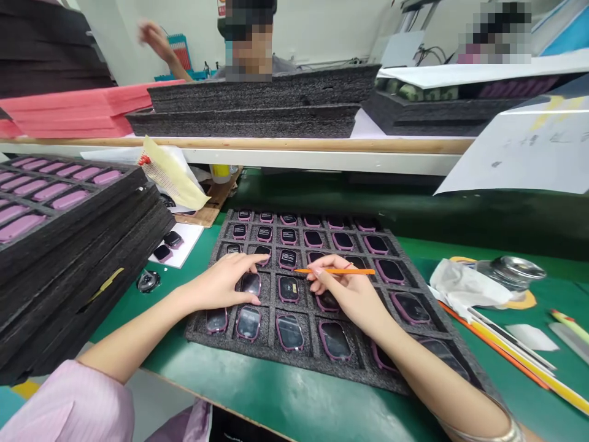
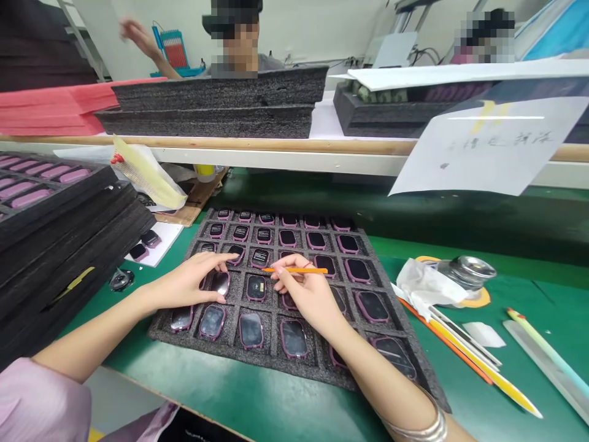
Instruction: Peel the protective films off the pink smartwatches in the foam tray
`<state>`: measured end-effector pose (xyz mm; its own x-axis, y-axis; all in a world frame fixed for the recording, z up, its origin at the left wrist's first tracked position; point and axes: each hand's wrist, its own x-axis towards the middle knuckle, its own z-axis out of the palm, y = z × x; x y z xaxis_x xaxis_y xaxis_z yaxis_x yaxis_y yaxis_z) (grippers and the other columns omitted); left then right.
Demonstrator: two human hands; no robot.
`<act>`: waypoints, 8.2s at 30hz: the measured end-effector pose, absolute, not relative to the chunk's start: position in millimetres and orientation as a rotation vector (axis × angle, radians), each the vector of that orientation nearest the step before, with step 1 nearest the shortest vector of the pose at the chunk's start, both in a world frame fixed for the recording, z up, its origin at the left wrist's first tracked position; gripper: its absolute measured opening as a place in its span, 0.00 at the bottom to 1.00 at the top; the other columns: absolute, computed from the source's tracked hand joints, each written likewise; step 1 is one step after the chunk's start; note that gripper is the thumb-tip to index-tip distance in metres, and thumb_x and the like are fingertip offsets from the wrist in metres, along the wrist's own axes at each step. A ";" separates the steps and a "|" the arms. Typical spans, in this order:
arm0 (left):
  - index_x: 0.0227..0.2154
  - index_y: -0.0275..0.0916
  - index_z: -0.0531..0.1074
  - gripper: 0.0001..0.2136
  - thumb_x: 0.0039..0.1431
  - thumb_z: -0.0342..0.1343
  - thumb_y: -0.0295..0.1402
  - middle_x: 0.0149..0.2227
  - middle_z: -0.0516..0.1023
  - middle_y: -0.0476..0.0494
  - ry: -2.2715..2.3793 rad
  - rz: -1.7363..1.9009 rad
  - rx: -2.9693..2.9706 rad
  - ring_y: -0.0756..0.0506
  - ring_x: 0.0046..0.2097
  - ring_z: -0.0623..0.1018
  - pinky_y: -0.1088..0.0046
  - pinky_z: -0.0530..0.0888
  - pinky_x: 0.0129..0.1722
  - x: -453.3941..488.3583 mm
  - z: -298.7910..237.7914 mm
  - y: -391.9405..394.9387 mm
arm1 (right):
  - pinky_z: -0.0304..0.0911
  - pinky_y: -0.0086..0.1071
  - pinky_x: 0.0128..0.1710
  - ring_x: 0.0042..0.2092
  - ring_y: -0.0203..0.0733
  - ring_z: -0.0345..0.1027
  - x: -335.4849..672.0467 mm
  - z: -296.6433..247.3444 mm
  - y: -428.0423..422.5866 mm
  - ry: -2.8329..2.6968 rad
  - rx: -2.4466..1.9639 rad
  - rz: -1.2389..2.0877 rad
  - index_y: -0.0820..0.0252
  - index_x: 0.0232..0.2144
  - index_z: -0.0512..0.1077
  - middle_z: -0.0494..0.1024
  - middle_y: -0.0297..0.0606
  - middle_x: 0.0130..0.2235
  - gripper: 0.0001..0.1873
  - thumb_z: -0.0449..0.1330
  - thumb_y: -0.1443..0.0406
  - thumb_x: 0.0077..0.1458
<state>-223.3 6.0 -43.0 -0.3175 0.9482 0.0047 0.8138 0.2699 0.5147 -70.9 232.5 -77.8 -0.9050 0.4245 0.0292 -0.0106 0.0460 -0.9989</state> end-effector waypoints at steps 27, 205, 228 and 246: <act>0.43 0.41 0.75 0.12 0.65 0.57 0.43 0.47 0.80 0.42 1.994 0.810 2.047 0.42 0.50 0.78 0.64 0.71 0.53 -207.5 -65.4 47.2 | 0.73 0.36 0.31 0.26 0.38 0.73 -64.9 -81.6 222.3 -1.976 -0.385 2.004 0.56 0.28 0.66 0.77 0.35 0.25 0.24 0.66 0.44 0.52; 0.53 0.49 0.75 0.17 0.68 0.50 0.46 0.50 0.69 0.41 2.619 0.528 1.740 0.38 0.53 0.69 0.57 0.66 0.56 -279.6 -71.4 -21.5 | 0.69 0.27 0.27 0.28 0.31 0.69 -192.8 -105.4 198.8 -2.019 -0.232 1.850 0.63 0.44 0.72 0.76 0.33 0.35 0.14 0.58 0.57 0.67; 0.42 0.43 0.78 0.14 0.58 0.64 0.46 0.45 0.82 0.45 2.491 1.005 1.769 0.43 0.49 0.78 0.66 0.70 0.52 -298.9 -89.3 -23.4 | 0.71 0.30 0.30 0.31 0.33 0.71 -227.5 -124.8 172.3 -1.890 -0.180 2.148 0.63 0.46 0.71 0.76 0.35 0.37 0.15 0.58 0.57 0.66; 0.47 0.41 0.68 0.28 0.47 0.72 0.44 0.45 0.79 0.45 2.497 1.192 1.440 0.42 0.46 0.79 0.64 0.75 0.50 -296.0 -91.7 -18.3 | 0.70 0.29 0.28 0.29 0.32 0.70 -223.2 -121.0 165.8 -1.974 -0.128 2.066 0.64 0.43 0.72 0.76 0.33 0.34 0.12 0.59 0.59 0.66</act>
